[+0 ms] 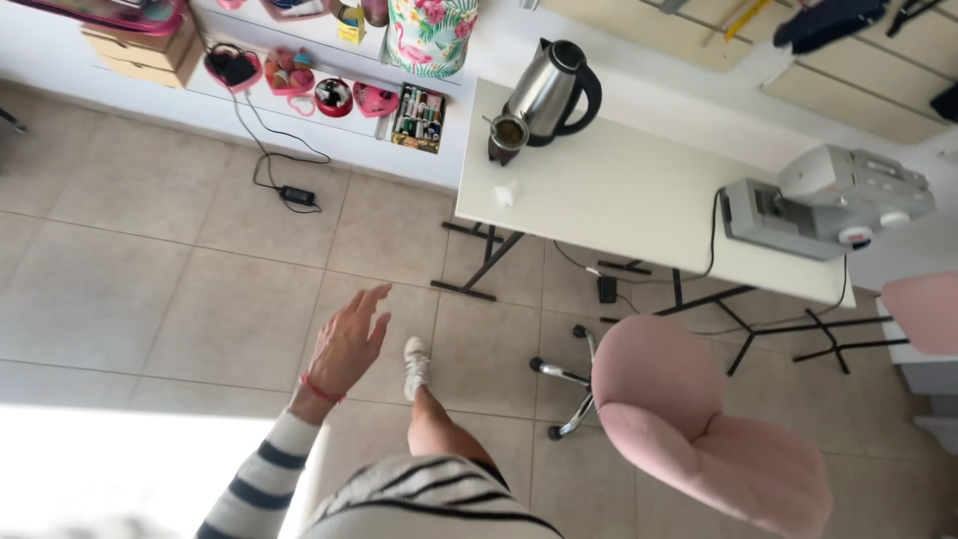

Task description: Measuring blue fabric with a tape measure, using a calculator for dimensions, and pinning the fabric pieces together.

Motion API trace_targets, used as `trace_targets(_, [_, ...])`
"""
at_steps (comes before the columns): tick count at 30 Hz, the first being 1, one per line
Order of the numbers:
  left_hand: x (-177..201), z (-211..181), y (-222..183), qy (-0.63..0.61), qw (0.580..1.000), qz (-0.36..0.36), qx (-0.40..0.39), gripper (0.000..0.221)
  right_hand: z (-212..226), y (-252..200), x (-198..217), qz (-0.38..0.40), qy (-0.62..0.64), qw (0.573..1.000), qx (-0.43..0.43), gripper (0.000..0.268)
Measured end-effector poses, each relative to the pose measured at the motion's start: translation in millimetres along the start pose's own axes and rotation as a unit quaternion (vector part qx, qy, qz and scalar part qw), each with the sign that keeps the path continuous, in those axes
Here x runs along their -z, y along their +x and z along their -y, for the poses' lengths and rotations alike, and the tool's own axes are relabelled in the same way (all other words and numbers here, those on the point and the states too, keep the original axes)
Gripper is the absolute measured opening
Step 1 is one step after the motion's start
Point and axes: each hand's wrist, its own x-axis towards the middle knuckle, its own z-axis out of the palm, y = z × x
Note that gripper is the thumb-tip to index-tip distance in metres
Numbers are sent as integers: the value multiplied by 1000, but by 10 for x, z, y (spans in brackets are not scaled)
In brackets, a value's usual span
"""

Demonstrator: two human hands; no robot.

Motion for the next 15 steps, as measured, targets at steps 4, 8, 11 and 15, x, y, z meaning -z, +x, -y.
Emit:
trace_targets(4, [-439,532,1098,-16,999,14,36,43,930,915,43,-18,46,998,-24,33])
trace_targets(8, [-520,1339,2244,-42,994,-91,-32,45,2368,1474,-123,-30,100,993,-53,32])
trace_targets(11, [-99,2234,3349,42,987,-151,-44,44,3789,2305,-246,-40,143,988,-42,32])
trace_targets(15, [648,3041,5066,113,984,-137,-7,51,4994,2724,-733,-37,220,967,121,24])
